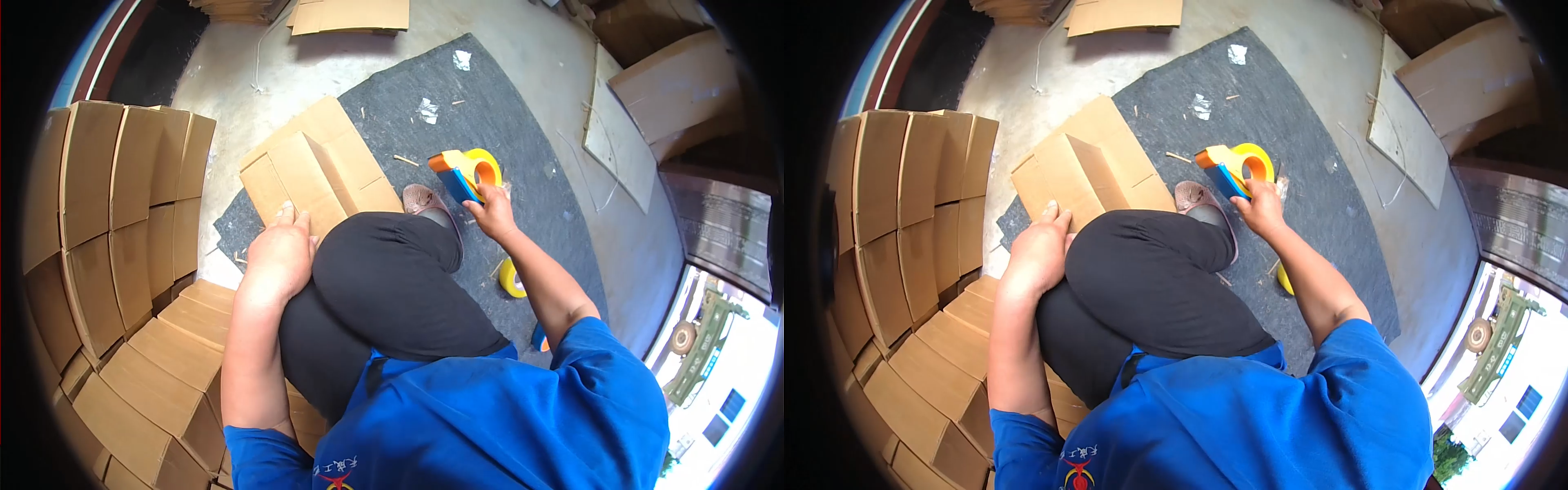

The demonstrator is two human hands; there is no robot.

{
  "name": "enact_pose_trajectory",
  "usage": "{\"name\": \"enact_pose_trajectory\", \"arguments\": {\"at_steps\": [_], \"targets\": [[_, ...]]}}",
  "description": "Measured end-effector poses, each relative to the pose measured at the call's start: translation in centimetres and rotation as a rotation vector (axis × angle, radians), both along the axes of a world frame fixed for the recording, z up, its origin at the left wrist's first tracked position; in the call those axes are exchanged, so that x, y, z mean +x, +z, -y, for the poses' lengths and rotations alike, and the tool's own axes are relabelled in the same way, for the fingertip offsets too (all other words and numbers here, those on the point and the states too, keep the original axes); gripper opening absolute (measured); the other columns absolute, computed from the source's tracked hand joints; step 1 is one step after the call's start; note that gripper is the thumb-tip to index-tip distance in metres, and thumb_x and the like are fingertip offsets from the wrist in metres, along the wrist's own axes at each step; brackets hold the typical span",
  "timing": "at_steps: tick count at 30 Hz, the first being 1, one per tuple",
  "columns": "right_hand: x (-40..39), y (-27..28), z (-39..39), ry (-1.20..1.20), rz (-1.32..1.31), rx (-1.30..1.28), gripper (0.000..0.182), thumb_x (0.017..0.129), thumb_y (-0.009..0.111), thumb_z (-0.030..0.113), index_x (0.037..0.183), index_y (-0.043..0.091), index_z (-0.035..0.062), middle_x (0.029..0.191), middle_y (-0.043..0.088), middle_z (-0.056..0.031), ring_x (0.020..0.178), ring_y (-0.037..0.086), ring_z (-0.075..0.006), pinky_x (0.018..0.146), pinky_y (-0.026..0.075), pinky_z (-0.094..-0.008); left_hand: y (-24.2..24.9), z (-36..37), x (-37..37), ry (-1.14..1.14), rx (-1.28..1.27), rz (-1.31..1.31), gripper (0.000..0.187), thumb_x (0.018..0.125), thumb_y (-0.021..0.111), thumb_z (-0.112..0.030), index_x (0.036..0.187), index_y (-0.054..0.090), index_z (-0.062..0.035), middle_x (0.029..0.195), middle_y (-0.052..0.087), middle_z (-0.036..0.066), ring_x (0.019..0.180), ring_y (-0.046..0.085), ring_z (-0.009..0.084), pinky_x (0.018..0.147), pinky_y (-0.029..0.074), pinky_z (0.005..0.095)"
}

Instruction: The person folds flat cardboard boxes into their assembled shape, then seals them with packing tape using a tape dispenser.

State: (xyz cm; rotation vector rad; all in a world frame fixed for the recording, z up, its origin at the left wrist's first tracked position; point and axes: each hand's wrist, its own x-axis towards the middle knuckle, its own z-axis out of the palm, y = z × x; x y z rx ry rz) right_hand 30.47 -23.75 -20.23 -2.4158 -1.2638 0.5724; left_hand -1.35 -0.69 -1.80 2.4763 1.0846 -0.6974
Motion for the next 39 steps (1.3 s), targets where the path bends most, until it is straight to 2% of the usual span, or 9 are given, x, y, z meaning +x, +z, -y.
{"name": "enact_pose_trajectory", "arguments": {"at_steps": [3,8,10,16,20,23,25,27,39], "targets": [[0.0,6.9,-2.0,0.268,0.042,0.248,0.048,0.076,0.079,0.021,0.117,0.061,0.0039,0.115,0.064,-0.017,0.113,0.058,-0.0355,0.107,0.035,-0.0501,2.0,-0.5,1.5,0.122,-0.076,0.056,0.032,0.092,0.061,-0.02,0.115,0.062,0.0023,0.115,0.063,0.023,0.103,0.064,0.0361,0.087,0.052,0.0452],[-1.5,17.0,-7.8,0.576,0.068,0.384,0.056,0.069,0.083,0.01,0.119,0.058,0.0069,0.124,0.063,-0.0128,0.123,0.056,-0.0292,0.111,0.032,-0.0515,3.8,0.0,3.1,0.207,-0.057,1.104,0.044,0.085,0.061,-0.004,0.128,0.057,-0.0003,0.123,0.061,0.019,0.118,0.059,0.0313,0.101,0.046,0.0385],[-2.4,19.6,-9.9,0.655,0.065,0.392,0.056,0.069,0.083,0.01,0.119,0.058,0.0076,0.124,0.063,-0.0111,0.124,0.056,-0.028,0.111,0.032,-0.0518,5.1,0.0,3.6,0.099,-0.11,1.205,0.049,0.082,0.06,0.0,0.131,0.054,0.0003,0.128,0.058,0.018,0.124,0.055,0.0303,0.106,0.042,0.0378],[-4.0,22.8,-13.9,0.835,-0.014,0.304,0.052,0.072,0.082,0.015,0.118,0.058,0.0077,0.123,0.063,-0.0107,0.124,0.055,-0.0286,0.114,0.028,-0.0523,5.8,-1.6,0.2,0.178,-0.287,1.162,0.049,0.081,0.058,0.002,0.13,0.058,-0.0006,0.125,0.062,0.014,0.118,0.058,0.0274,0.104,0.044,0.0357],[-4.9,23.1,-15.7,0.825,-0.248,0.247,0.045,0.077,0.076,0.033,0.108,0.062,0.0034,0.111,0.064,-0.0129,0.113,0.059,-0.0303,0.115,0.028,-0.051,5.2,-3.4,-2.4,0.608,-0.997,1.13,0.039,0.088,0.052,-0.003,0.125,0.061,0.003,0.114,0.066,0.009,0.105,0.061,0.0139,0.093,0.048,0.0295],[-6.5,23.2,-17.0,0.646,-0.567,0.244,0.045,0.073,0.068,0.039,0.098,0.062,0.0018,0.089,0.06,-0.0087,0.086,0.058,-0.018,0.085,0.047,-0.034,2.9,-4.9,-3.9,0.798,-1.227,1.196,0.031,0.093,0.051,-0.009,0.12,0.063,0.0028,0.108,0.066,0.008,0.093,0.062,0.0137,0.081,0.05,0.0295],[-7.3,23.3,-18.1,0.605,-0.584,0.153,0.046,0.074,0.068,0.042,0.094,0.061,0.0018,0.089,0.06,-0.007,0.085,0.057,-0.0164,0.081,0.046,-0.032,1.4,-5.1,-4.5,0.957,-1.371,1.309,0.025,0.094,0.055,-0.012,0.113,0.065,0.0004,0.101,0.066,0.007,0.087,0.062,0.0143,0.077,0.051,0.03],[-8.2,22.4,-19.0,0.536,-0.588,0.123,0.046,0.077,0.068,0.046,0.088,0.061,0.0015,0.08,0.057,-0.0029,0.075,0.053,-0.0114,0.067,0.043,-0.0277,-0.6,-5.2,-4.7,1.023,-1.362,1.3,0.023,0.094,0.055,-0.01,0.112,0.065,0.0,0.099,0.066,0.007,0.085,0.062,0.0142,0.075,0.05,0.0297],[-6.3,22.7,-23.9,0.576,-0.368,-0.091,0.056,0.079,0.074,0.056,0.079,0.065,0.0006,0.064,0.054,-0.0023,0.062,0.054,-0.0103,0.055,0.044,-0.0294,-6.4,-6.8,-12.5,1.326,-1.254,1.383,0.019,0.095,0.06,-0.008,0.114,0.059,-0.0025,0.098,0.068,0.008,0.079,0.064,0.0128,0.072,0.051,0.027]]}}
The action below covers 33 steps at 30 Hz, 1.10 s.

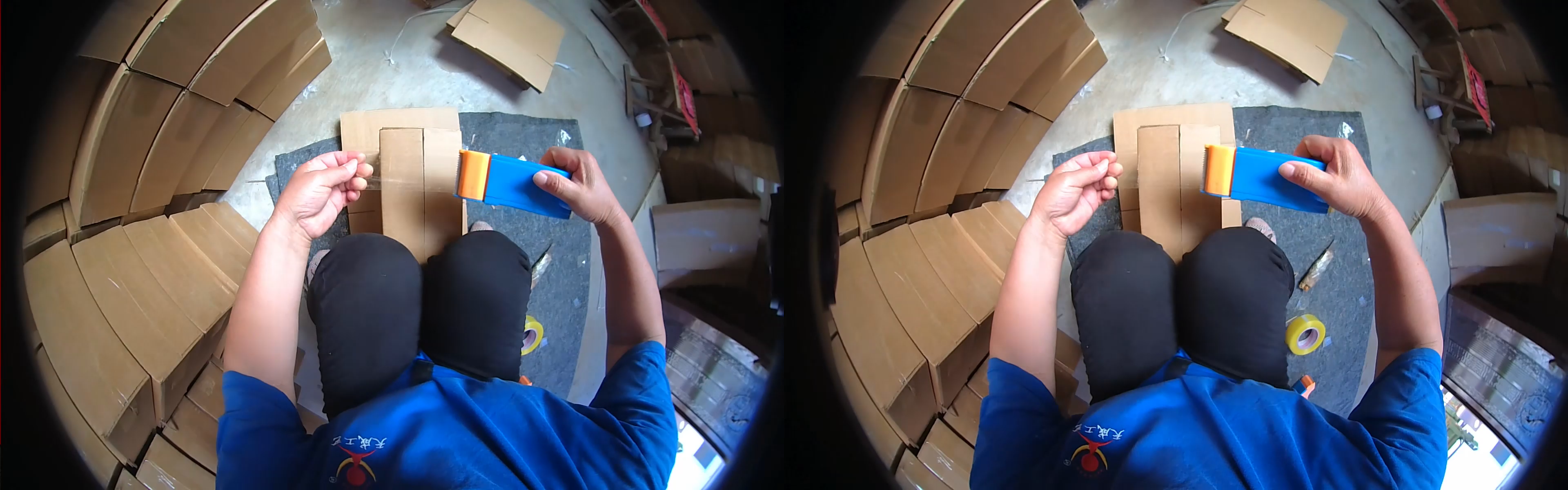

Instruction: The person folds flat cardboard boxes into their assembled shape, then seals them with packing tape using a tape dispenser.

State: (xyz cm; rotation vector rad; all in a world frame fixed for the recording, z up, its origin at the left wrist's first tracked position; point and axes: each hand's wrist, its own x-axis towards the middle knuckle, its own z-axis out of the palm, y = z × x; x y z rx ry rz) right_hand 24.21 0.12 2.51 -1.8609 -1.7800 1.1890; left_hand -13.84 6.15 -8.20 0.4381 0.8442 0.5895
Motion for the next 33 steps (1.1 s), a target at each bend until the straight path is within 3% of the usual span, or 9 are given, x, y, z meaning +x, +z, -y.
{"name": "enact_pose_trajectory", "arguments": {"at_steps": [16,17,20,21,24,27,29,31,33], "targets": [[0.8,-5.9,-5.0,-0.009,0.02,-0.155,0.05,0.082,0.07,0.051,0.08,0.067,0.0011,0.064,0.056,-0.002,0.061,0.053,-0.009,0.055,0.044,-0.029,-6.8,-0.4,5.3,0.244,0.139,-0.526,0.019,0.089,0.073,-0.018,0.102,0.066,-0.0062,0.083,0.068,-0.002,0.067,0.061,0.0057,0.056,0.041,0.0217],[0.9,-6.1,-5.0,-0.01,0.017,-0.156,0.05,0.082,0.07,0.051,0.08,0.067,0.0011,0.064,0.056,-0.002,0.061,0.053,-0.009,0.055,0.044,-0.029,-6.4,-0.4,5.4,0.13,0.199,-0.619,0.032,0.093,0.068,-0.021,0.118,0.062,-0.002,0.098,0.069,0.007,0.089,0.066,0.0152,0.07,0.05,0.0286],[1.3,-6.7,-4.9,-0.002,-0.009,-0.164,0.049,0.083,0.07,0.05,0.079,0.066,0.0013,0.064,0.055,-0.0011,0.061,0.052,-0.0081,0.055,0.044,-0.0284,-6.9,0.4,5.9,0.03,0.534,-1.065,0.048,0.096,0.063,-0.024,0.135,0.051,-0.0006,0.122,0.062,0.018,0.121,0.057,0.027,0.099,0.047,0.0378],[1.4,-6.9,-4.9,-0.003,-0.03,-0.153,0.049,0.083,0.07,0.05,0.078,0.066,0.0016,0.063,0.055,-0.001,0.06,0.052,-0.008,0.054,0.044,-0.0284,-7.0,0.4,5.9,-0.095,0.265,-0.964,0.054,0.098,0.057,-0.023,0.145,0.041,-0.0011,0.142,0.047,0.022,0.139,0.038,0.0333,0.116,0.031,0.0409],[1.7,-7.2,-4.7,-0.02,-0.047,-0.162,0.049,0.083,0.07,0.05,0.077,0.066,0.0021,0.061,0.054,-0.0005,0.059,0.052,-0.0078,0.053,0.044,-0.0285,-7.5,0.5,6.0,-0.38,0.197,-0.998,0.052,0.094,0.053,-0.009,0.144,0.042,-0.0009,0.147,0.042,0.021,0.138,0.04,0.0339,0.114,0.033,0.0395],[1.9,-7.5,-4.7,-0.02,-0.033,-0.17,0.049,0.082,0.07,0.051,0.076,0.066,0.0027,0.059,0.052,0.0,0.058,0.051,-0.0078,0.052,0.042,-0.0284,-7.8,-1.9,5.7,0.099,0.788,-1.096,0.033,0.088,0.059,-0.007,0.12,0.059,-0.0022,0.127,0.055,0.018,0.114,0.055,0.0332,0.102,0.043,0.0404],[1.7,-7.4,-4.8,-0.006,-0.064,-0.155,0.05,0.082,0.071,0.052,0.074,0.065,0.0025,0.059,0.051,0.0001,0.058,0.051,-0.0077,0.052,0.041,-0.0282,-5.6,-3.5,6.9,0.064,1.264,-1.105,0.027,0.09,0.063,-0.016,0.114,0.065,-0.0063,0.12,0.061,0.013,0.109,0.057,0.032,0.098,0.044,0.0409],[1.8,-7.4,-5.0,0.007,-0.065,-0.154,0.051,0.082,0.071,0.052,0.074,0.065,0.0025,0.06,0.051,0.0001,0.058,0.05,-0.0077,0.052,0.041,-0.0283,-4.7,-4.6,8.4,0.007,1.35,-1.071,0.026,0.088,0.069,-0.029,0.104,0.071,-0.0088,0.112,0.066,0.01,0.11,0.058,0.0314,0.098,0.043,0.0423],[2.0,-7.5,-5.1,0.016,-0.068,-0.152,0.051,0.082,0.071,0.052,0.073,0.065,0.0025,0.06,0.051,0.0001,0.058,0.05,-0.0077,0.052,0.04,-0.0285,-3.8,-5.5,9.7,-0.416,1.016,-0.988,0.031,0.084,0.073,-0.038,0.097,0.074,-0.0095,0.112,0.067,0.01,0.111,0.058,0.0309,0.1,0.041,0.044]]}}
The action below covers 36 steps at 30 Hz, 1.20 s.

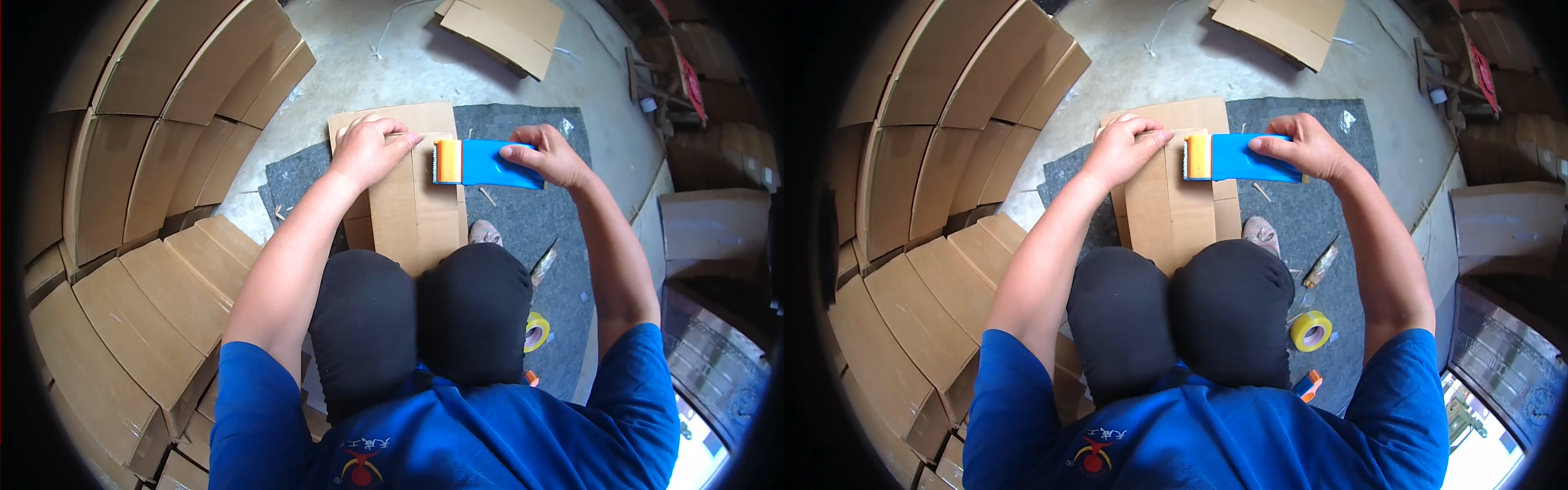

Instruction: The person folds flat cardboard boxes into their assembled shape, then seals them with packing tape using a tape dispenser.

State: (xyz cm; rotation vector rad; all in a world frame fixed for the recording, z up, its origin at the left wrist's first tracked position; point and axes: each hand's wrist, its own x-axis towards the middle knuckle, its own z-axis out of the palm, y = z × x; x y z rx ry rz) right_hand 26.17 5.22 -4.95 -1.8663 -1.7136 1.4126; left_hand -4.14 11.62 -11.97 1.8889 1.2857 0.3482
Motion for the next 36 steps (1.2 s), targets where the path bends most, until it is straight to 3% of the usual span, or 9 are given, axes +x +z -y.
{"name": "enact_pose_trajectory", "arguments": {"at_steps": [4,13,16,25,27,31,32,34,36], "targets": [[-0.1,0.4,0.4,0.005,0.004,-0.013,0.051,0.082,0.071,0.052,0.071,0.062,0.0035,0.061,0.05,0.001,0.059,0.048,-0.0075,0.052,0.038,-0.0288,-2.1,-1.4,0.8,0.039,-0.223,0.136,0.037,0.078,0.081,-0.041,0.085,0.072,-0.0065,0.083,0.071,0.007,0.078,0.066,0.0172,0.074,0.053,0.032],[6.3,0.4,1.4,0.001,0.173,-0.093,0.052,0.079,0.072,0.053,0.077,0.069,0.001,0.063,0.06,-0.0055,0.06,0.057,-0.0122,0.056,0.047,-0.0313,-2.8,-1.3,0.7,0.105,-0.328,0.244,0.032,0.078,0.083,-0.033,0.081,0.069,-0.0054,0.078,0.068,0.003,0.074,0.061,0.0109,0.071,0.052,0.0277],[4.5,-0.6,0.8,0.09,0.325,-0.021,0.055,0.077,0.071,0.053,0.085,0.071,-0.0014,0.071,0.066,-0.0171,0.066,0.066,-0.0247,0.065,0.053,-0.0382,-2.0,-1.1,0.9,0.13,-0.364,0.258,0.031,0.079,0.083,-0.032,0.081,0.068,-0.0056,0.08,0.068,0.003,0.075,0.061,0.011,0.071,0.052,0.0275],[-8.7,1.8,2.4,0.228,0.855,0.188,0.043,0.081,0.063,0.045,0.081,0.068,0.0022,0.077,0.07,-0.0161,0.073,0.07,-0.0309,0.08,0.055,-0.0444,-2.4,-0.8,0.5,0.126,-0.372,0.253,0.028,0.082,0.081,-0.029,0.089,0.069,-0.0042,0.086,0.068,0.002,0.081,0.06,0.0096,0.076,0.05,0.026],[-9.4,-0.2,3.0,0.188,0.851,0.177,0.04,0.082,0.063,0.042,0.082,0.065,0.0028,0.077,0.07,-0.0148,0.073,0.07,-0.0313,0.082,0.053,-0.0456,-2.9,-0.3,-0.3,0.39,-0.514,0.652,0.027,0.09,0.073,-0.027,0.103,0.068,-0.0036,0.099,0.068,0.004,0.092,0.058,0.0103,0.086,0.047,0.0267],[-9.3,-2.6,4.4,0.209,0.854,0.278,0.055,0.082,0.068,0.039,0.124,0.056,0.005,0.081,0.07,-0.0143,0.076,0.07,-0.0309,0.079,0.053,-0.0473,-4.5,1.8,-4.8,0.771,-0.293,0.56,0.031,0.103,0.047,-0.024,0.115,0.063,-0.0011,0.118,0.064,0.009,0.108,0.057,0.0168,0.098,0.043,0.0311],[-9.1,-3.8,4.7,0.248,0.865,0.351,0.073,0.082,0.07,0.038,0.142,0.043,0.0075,0.079,0.068,-0.0129,0.073,0.068,-0.0297,0.077,0.052,-0.0467,-5.9,2.7,-5.9,0.712,-0.196,0.511,0.028,0.102,0.047,-0.02,0.115,0.062,-0.0005,0.117,0.064,0.012,0.109,0.059,0.0198,0.098,0.044,0.0322],[-8.8,-5.1,4.8,0.356,0.821,0.481,0.073,0.081,0.068,0.035,0.144,0.042,0.0069,0.075,0.067,-0.0123,0.067,0.066,-0.0281,0.075,0.049,-0.0433,-5.8,5.0,-7.1,0.435,0.163,0.327,0.026,0.093,0.048,-0.002,0.116,0.061,-0.0016,0.112,0.06,0.016,0.107,0.061,0.0283,0.097,0.048,0.0348],[-8.6,-6.6,5.1,0.423,0.853,0.526,0.073,0.083,0.064,0.029,0.145,0.038,0.0012,0.072,0.065,-0.0111,0.066,0.065,-0.0264,0.076,0.048,-0.0425,-4.1,7.1,-7.6,0.106,0.427,0.13,0.057,0.077,0.046,0.008,0.133,0.052,-0.0033,0.124,0.055,0.016,0.116,0.053,0.034,0.104,0.043,0.0403]]}}
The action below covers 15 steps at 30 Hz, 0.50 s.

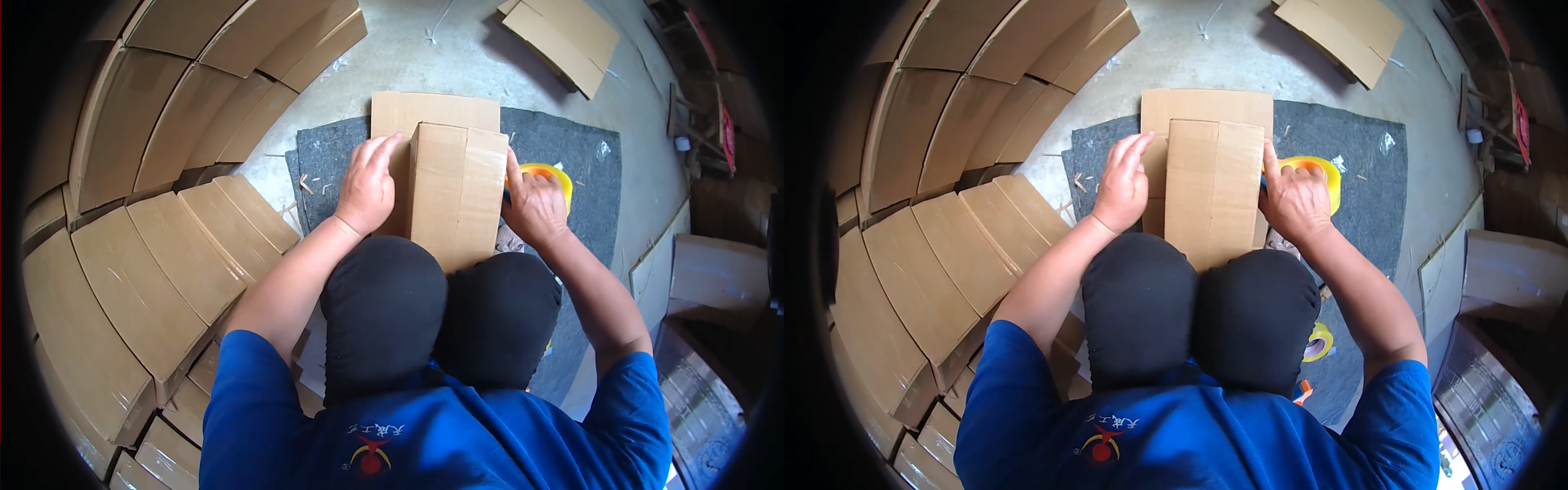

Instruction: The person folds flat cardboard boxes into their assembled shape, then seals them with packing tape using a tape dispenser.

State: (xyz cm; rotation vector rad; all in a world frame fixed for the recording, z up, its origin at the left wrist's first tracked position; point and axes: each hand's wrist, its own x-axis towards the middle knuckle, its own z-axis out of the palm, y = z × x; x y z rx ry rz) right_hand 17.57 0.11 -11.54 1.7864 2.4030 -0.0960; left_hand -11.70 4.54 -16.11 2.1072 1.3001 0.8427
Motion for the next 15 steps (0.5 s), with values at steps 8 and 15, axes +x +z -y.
{"name": "enact_pose_trajectory", "arguments": {"at_steps": [8,15], "targets": [[-0.3,-3.9,0.4,0.045,-0.06,-0.117,0.046,0.082,0.061,0.024,0.12,0.057,-0.0003,0.074,0.067,-0.0106,0.068,0.066,-0.0284,0.072,0.047,-0.0453,-2.8,0.2,1.9,-0.205,-0.468,-0.238,0.085,0.085,0.048,0.004,0.155,0.0,-0.0004,0.154,0.028,0.025,0.132,0.044,0.0375,0.111,0.035,0.0435],[-0.2,-4.0,0.8,-0.206,0.116,-0.324,0.027,0.083,0.061,0.033,0.084,0.07,0.0081,0.085,0.072,-0.0131,0.076,0.07,-0.0291,0.077,0.051,-0.0458,-0.9,-0.9,0.4,-0.477,-0.865,-1.028,0.039,0.088,0.051,-0.007,0.126,0.062,-0.0087,0.126,0.064,0.014,0.117,0.061,0.0299,0.098,0.046,0.0456]]}}
